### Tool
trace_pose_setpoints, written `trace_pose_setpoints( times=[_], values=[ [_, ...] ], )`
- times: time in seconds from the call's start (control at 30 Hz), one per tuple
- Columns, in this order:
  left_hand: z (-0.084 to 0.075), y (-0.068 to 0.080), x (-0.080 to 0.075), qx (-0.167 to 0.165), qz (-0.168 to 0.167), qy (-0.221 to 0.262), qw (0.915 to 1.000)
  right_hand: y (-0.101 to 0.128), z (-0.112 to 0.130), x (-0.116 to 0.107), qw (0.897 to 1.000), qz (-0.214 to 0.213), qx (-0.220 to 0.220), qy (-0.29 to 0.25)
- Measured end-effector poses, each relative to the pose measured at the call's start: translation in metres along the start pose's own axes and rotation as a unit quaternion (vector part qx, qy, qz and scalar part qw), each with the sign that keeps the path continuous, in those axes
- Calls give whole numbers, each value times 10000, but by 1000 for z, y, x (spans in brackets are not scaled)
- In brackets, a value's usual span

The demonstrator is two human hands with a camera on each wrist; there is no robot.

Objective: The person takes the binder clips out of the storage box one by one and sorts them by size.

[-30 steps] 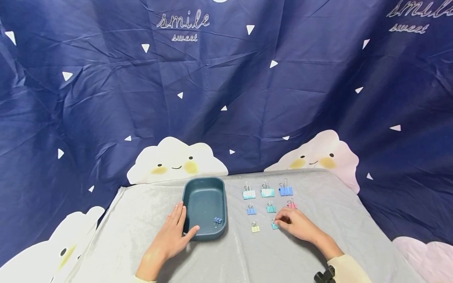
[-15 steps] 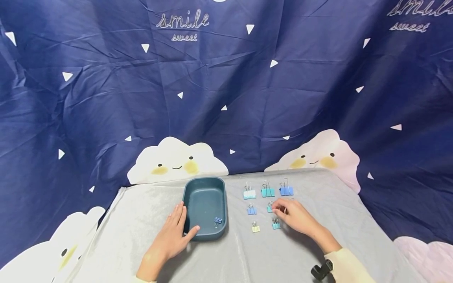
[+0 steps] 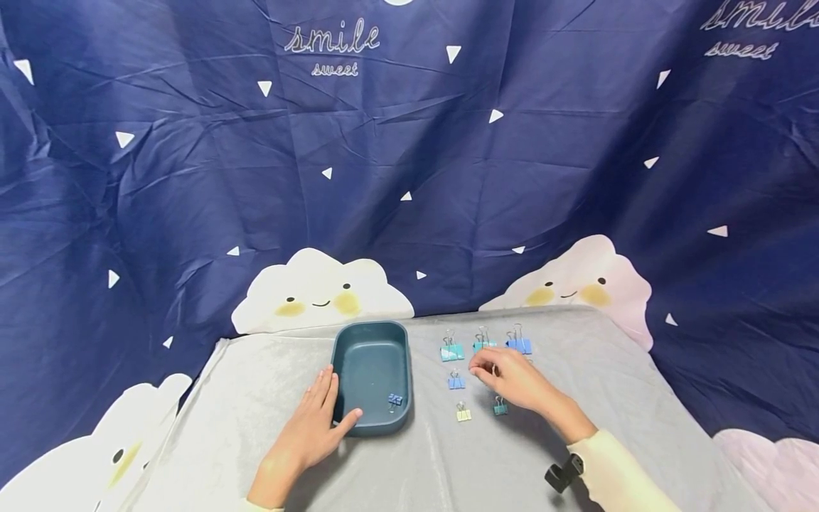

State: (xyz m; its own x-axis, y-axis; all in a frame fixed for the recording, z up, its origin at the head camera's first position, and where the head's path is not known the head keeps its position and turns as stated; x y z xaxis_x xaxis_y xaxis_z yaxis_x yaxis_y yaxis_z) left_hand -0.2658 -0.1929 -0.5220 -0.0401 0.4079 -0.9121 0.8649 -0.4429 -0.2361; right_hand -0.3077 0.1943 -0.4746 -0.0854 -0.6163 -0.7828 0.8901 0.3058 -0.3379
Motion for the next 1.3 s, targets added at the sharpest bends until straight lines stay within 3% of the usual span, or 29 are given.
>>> trace_pose_setpoints(
  times=[0.4,0.8,1.0,1.3],
  values=[
    [0,-1,1,-9,53,-15,10000,-34,35,17,9977,512,-303,311],
    [1,-1,1,-70,94,0,9999,-67,77,44,9889,883,-1123,405],
    [0,0,0,13,-89,41,10000,-78,92,57,9847,1165,-1199,491],
    [1,-1,0,-71,156,17,9999,-93,110,82,9700,1761,-1400,919]
  ],
)
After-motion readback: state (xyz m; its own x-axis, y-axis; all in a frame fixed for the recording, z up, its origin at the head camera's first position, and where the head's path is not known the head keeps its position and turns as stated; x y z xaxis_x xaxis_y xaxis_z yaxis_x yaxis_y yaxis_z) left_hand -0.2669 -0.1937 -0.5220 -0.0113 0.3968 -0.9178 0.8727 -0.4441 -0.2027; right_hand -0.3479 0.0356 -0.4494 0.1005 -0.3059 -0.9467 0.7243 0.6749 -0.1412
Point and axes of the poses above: each hand's wrist, its own y-axis away from the middle knuckle, its own x-axis out of the palm, z = x × y, the point moved 3 cm from there along -y, towards the middle knuckle, and after that the axes turned 13 degrees about x, right-handed, at the moved point
